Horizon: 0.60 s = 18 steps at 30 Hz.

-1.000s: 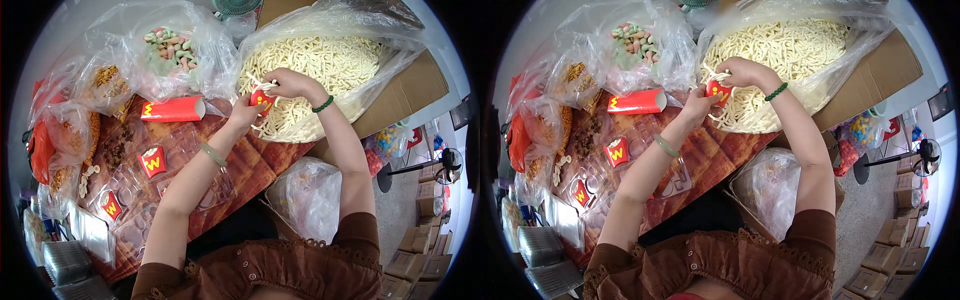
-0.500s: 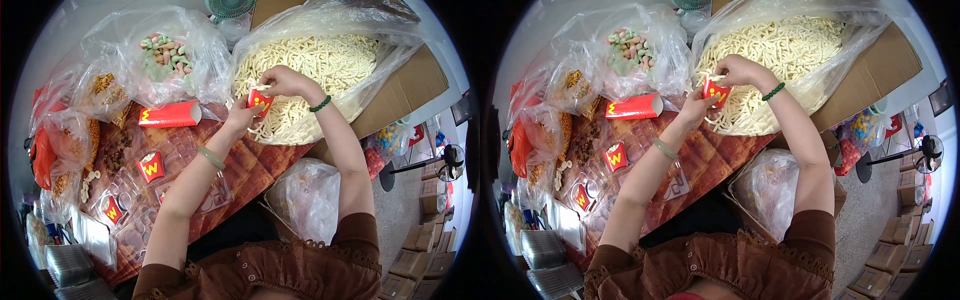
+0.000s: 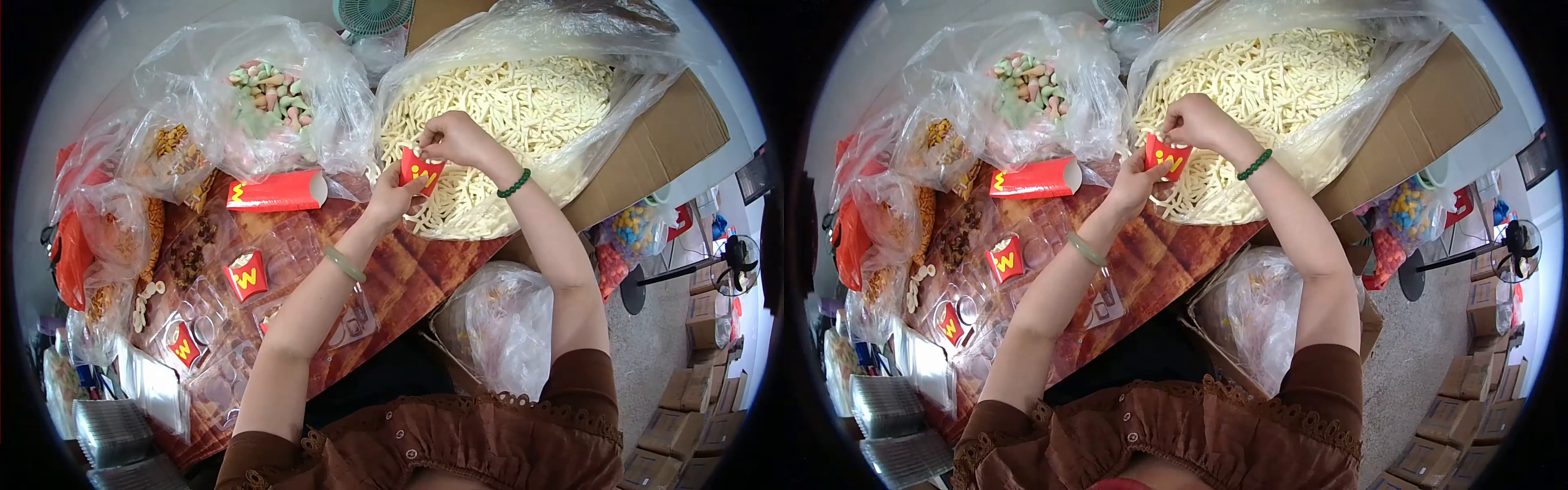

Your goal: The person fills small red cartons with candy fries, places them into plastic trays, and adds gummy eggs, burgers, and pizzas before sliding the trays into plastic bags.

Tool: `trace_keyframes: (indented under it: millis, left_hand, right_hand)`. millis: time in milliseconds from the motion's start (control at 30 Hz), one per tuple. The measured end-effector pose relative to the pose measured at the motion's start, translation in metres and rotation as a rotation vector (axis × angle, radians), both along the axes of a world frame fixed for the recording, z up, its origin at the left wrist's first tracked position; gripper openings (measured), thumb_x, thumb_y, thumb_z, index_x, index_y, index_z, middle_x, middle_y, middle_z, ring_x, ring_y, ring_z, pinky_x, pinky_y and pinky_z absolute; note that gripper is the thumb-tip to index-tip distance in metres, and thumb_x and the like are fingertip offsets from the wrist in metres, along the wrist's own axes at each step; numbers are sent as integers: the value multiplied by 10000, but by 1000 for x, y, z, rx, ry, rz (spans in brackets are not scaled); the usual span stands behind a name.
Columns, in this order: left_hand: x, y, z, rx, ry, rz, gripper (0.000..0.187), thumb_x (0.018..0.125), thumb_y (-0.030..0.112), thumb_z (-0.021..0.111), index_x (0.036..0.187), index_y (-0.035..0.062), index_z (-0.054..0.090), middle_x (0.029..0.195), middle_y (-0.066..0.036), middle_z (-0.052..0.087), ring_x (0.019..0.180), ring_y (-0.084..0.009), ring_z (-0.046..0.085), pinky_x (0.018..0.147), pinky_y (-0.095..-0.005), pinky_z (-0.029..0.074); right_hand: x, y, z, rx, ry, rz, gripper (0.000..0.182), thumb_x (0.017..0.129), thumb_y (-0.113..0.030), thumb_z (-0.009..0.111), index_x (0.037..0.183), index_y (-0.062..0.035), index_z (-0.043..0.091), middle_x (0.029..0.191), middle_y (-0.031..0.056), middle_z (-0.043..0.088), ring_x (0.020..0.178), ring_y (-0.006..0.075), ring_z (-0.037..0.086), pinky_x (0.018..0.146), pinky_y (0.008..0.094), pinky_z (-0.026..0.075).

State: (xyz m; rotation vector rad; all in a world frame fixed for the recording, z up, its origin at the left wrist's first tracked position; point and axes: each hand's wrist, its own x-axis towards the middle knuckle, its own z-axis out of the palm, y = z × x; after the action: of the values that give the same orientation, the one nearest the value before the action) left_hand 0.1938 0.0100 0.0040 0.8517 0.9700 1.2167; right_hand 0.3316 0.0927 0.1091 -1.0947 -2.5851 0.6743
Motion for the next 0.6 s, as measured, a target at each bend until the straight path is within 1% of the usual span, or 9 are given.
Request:
trace_keyframes:
  millis: [133,200,300,367,400,433,533,567,600]
  left_hand:
    - [-7,1,1,2,60,-64,325,905,92,599,1197,8,484,1016,-82,608,802,-147,619,640,-267,534]
    - [-10,3,-7,85,58,-38,319,911,89,588,1201,7,483,1002,-82,613,801,-142,619,627,-275,534]
    - [-12,1,-12,102,56,-52,323,910,86,588,1201,-2,479,1008,-82,612,794,-145,621,626,-282,538]
    - [-13,2,-13,103,54,-39,331,909,84,590,1206,-5,473,1011,-88,613,796,-154,624,631,-286,543]
    - [-13,0,-11,94,50,-30,339,908,82,592,1210,-8,467,1015,-94,614,798,-163,628,637,-290,548]
    - [-13,-2,-9,94,50,-31,339,908,82,592,1210,-8,467,1015,-94,614,798,-163,628,637,-290,548]
    - [-20,-7,-4,42,-67,-12,354,908,77,590,1222,-10,451,1032,-107,611,827,-185,639,668,-305,564]
    - [-21,-8,-2,58,-51,-32,356,909,71,585,1226,-9,444,1052,-116,604,857,-202,640,693,-320,570]
    - [-23,-8,-3,75,-35,-53,357,909,64,579,1229,-8,438,1073,-124,596,887,-220,641,718,-334,576]
  right_hand:
    - [-7,-3,-3,146,-119,51,154,800,-116,650,878,16,646,754,70,657,607,150,599,599,286,492]
    - [-7,-9,13,-443,-180,21,172,845,-161,597,868,6,631,691,42,607,567,140,558,563,273,471]
    - [-4,-1,2,-557,-107,-29,185,873,-166,550,890,8,610,673,29,568,579,124,546,538,265,451]
    - [-7,-4,-9,-410,-45,-45,204,877,-174,554,924,18,604,697,36,580,603,116,545,541,264,451]
    - [-12,-7,-7,-225,-244,61,220,890,-191,550,931,20,593,734,42,594,615,114,544,557,267,463]
    - [-12,-10,-6,-225,-244,59,220,890,-191,550,931,20,593,734,42,594,615,114,544,557,267,463]
    - [-13,-22,-14,-173,165,-44,191,911,-172,517,930,5,587,772,42,601,613,126,577,540,266,463]
    - [-13,-21,-14,-173,167,-41,191,911,-172,517,930,5,587,772,42,601,613,126,577,540,266,463]
    - [-15,-22,-9,-346,102,-22,186,916,-163,510,956,1,587,779,40,604,597,119,581,524,255,455]
